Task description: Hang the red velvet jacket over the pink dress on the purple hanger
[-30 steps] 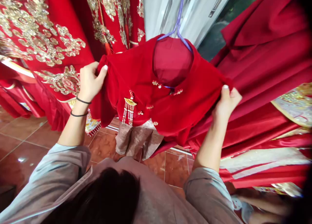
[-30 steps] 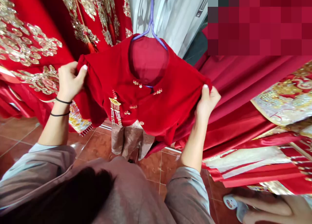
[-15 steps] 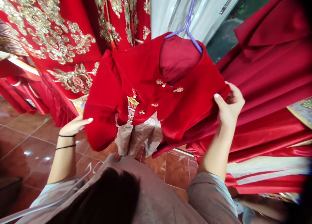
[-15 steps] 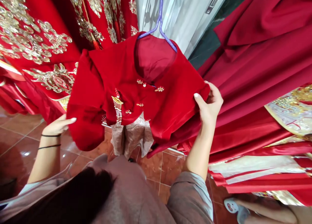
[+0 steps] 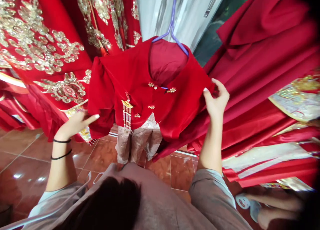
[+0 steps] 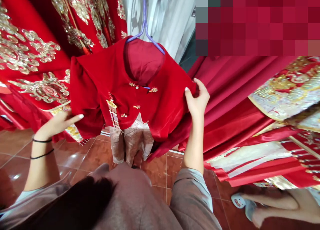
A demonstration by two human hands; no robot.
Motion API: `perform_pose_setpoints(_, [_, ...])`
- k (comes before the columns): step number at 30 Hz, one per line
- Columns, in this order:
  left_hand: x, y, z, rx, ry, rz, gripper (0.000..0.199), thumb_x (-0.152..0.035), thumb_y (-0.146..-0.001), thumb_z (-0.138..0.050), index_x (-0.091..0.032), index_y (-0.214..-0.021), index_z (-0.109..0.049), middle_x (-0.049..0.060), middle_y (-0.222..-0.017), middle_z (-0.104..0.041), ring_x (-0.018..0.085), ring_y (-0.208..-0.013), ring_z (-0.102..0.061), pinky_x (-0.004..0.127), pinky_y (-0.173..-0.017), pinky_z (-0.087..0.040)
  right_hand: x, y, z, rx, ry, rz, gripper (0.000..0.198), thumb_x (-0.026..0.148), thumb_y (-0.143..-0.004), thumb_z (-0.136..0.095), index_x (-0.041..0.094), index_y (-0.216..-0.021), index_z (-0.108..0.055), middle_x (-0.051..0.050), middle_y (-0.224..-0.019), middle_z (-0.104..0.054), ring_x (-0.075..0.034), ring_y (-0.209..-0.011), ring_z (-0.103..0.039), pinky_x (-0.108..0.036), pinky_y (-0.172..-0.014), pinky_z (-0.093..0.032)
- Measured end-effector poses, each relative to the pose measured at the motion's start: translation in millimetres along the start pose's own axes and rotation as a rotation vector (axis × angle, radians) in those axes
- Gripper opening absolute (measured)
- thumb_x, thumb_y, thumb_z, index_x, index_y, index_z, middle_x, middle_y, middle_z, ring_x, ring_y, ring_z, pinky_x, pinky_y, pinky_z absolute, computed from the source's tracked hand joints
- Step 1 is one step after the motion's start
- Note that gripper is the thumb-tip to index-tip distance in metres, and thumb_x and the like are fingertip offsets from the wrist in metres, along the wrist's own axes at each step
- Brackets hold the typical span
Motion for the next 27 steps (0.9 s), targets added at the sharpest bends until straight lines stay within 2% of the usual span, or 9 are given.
perform_pose_setpoints(3, [-60, -22, 29, -0.509, -0.119, -0.215, 0.045, -0.043, -0.09, -0.059, -0.023, -0.13, -0.058, 0.006, -0.119, -0.066, 0.026, -0.1, -0.064, 0.042, -0.09, -0.051, 35, 3, -4, -0.042, 0.228, 0.304, 0.051, 0.035, -0.083, -0.064, 0.014, -0.13, -0.06, -0.016, -0.13, -0.063, -0.03, -0.122, -0.056, -0.054, -0.105, -0.043])
perform_pose_setpoints(5, [-106, -36, 35, -0.685, -0.33, -0.431, 0.047, -0.04, -0.092, -0.059, -0.023, -0.136, -0.057, 0.01, -0.132, -0.061, 0.03, -0.124, -0.053, 0.05, -0.11, -0.038, 64, 7, -14, 0.06, 0.316, 0.455, 0.045, 0.035, -0.091, -0.055, 0.02, -0.133, -0.057, -0.012, -0.139, -0.057, -0.032, -0.132, -0.048, -0.061, -0.109, -0.036])
perform_pose_setpoints(8, [-165, -61, 23, -0.436, -0.503, -0.797, 0.044, -0.036, -0.096, -0.054, -0.027, -0.139, -0.055, 0.008, -0.146, -0.052, 0.03, -0.137, -0.042, 0.053, -0.117, -0.028, 103, 17, -36, 0.399, 0.382, 0.647, 0.038, 0.026, -0.096, -0.045, 0.027, -0.133, -0.056, -0.005, -0.147, -0.051, -0.03, -0.141, -0.039, -0.061, -0.113, -0.032])
perform_pose_setpoints(10, [-192, -79, 11, -0.223, -0.528, -0.923, 0.047, -0.03, -0.097, -0.051, -0.028, -0.144, -0.05, 0.005, -0.156, -0.042, 0.03, -0.145, -0.033, 0.057, -0.122, -0.016, 118, 24, -46, 0.574, 0.41, 0.724, 0.041, 0.019, -0.097, -0.043, 0.029, -0.135, -0.054, -0.002, -0.151, -0.048, -0.028, -0.143, -0.035, -0.06, -0.115, -0.03])
perform_pose_setpoints(12, [-211, -97, 4, -0.07, -0.456, -0.923, 0.042, -0.024, -0.094, -0.053, -0.029, -0.136, -0.058, 0.004, -0.149, -0.049, 0.029, -0.147, -0.032, 0.059, -0.123, -0.009, 123, 30, -50, 0.638, 0.424, 0.737, 0.042, 0.016, -0.098, -0.041, 0.027, -0.137, -0.052, -0.003, -0.152, -0.046, -0.028, -0.144, -0.034, -0.06, -0.115, -0.029])
perform_pose_setpoints(15, [-229, -123, 0, 0.101, -0.366, -0.816, 0.022, -0.02, -0.089, -0.053, -0.025, -0.096, -0.073, 0.004, -0.106, -0.069, 0.028, -0.136, -0.045, 0.058, -0.121, -0.019, 119, 37, -51, 0.645, 0.445, 0.756, 0.039, 0.016, -0.1, -0.038, 0.024, -0.135, -0.054, -0.006, -0.15, -0.048, -0.028, -0.142, -0.036, -0.058, -0.112, -0.032])
perform_pose_setpoints(17, [-236, -136, 0, 0.127, -0.319, -0.762, 0.019, -0.023, -0.087, -0.053, -0.021, -0.084, -0.071, 0.003, -0.095, -0.067, 0.029, -0.131, -0.05, 0.056, -0.117, -0.027, 115, 43, -52, 0.654, 0.504, 0.799, 0.038, 0.014, -0.102, -0.034, 0.022, -0.131, -0.056, -0.006, -0.147, -0.052, -0.027, -0.136, -0.043, -0.054, -0.105, -0.038])
perform_pose_setpoints(20, [-241, -145, 0, 0.034, -0.228, -0.734, 0.018, -0.029, -0.083, -0.057, -0.018, -0.087, -0.07, 0.004, -0.102, -0.067, 0.032, -0.13, -0.05, 0.055, -0.111, -0.033, 109, 50, -59, 0.682, 0.617, 0.832, 0.039, 0.012, -0.103, -0.028, 0.018, -0.127, -0.058, -0.008, -0.135, -0.061, -0.024, -0.116, -0.054, -0.044, -0.09, -0.044])
perform_pose_setpoints(27, [-232, -153, -15, -0.015, -0.387, -0.886, 0.016, -0.03, -0.075, -0.06, -0.02, -0.079, -0.071, 0.006, -0.078, -0.065, 0.032, -0.111, -0.058, 0.056, -0.108, -0.03, 114, 54, -61, 0.666, 0.813, 0.914, 0.028, 0.008, -0.098, -0.044, 0.013, -0.092, -0.07, -0.008, -0.096, -0.07, -0.021, -0.089, -0.056, -0.034, -0.072, -0.041])
Point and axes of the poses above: each hand's wrist, its own y-axis away from the middle knuckle, its own z-axis out of the back of the hand, x = y × z, the point moved 2 cm from there along -y, towards the middle knuckle
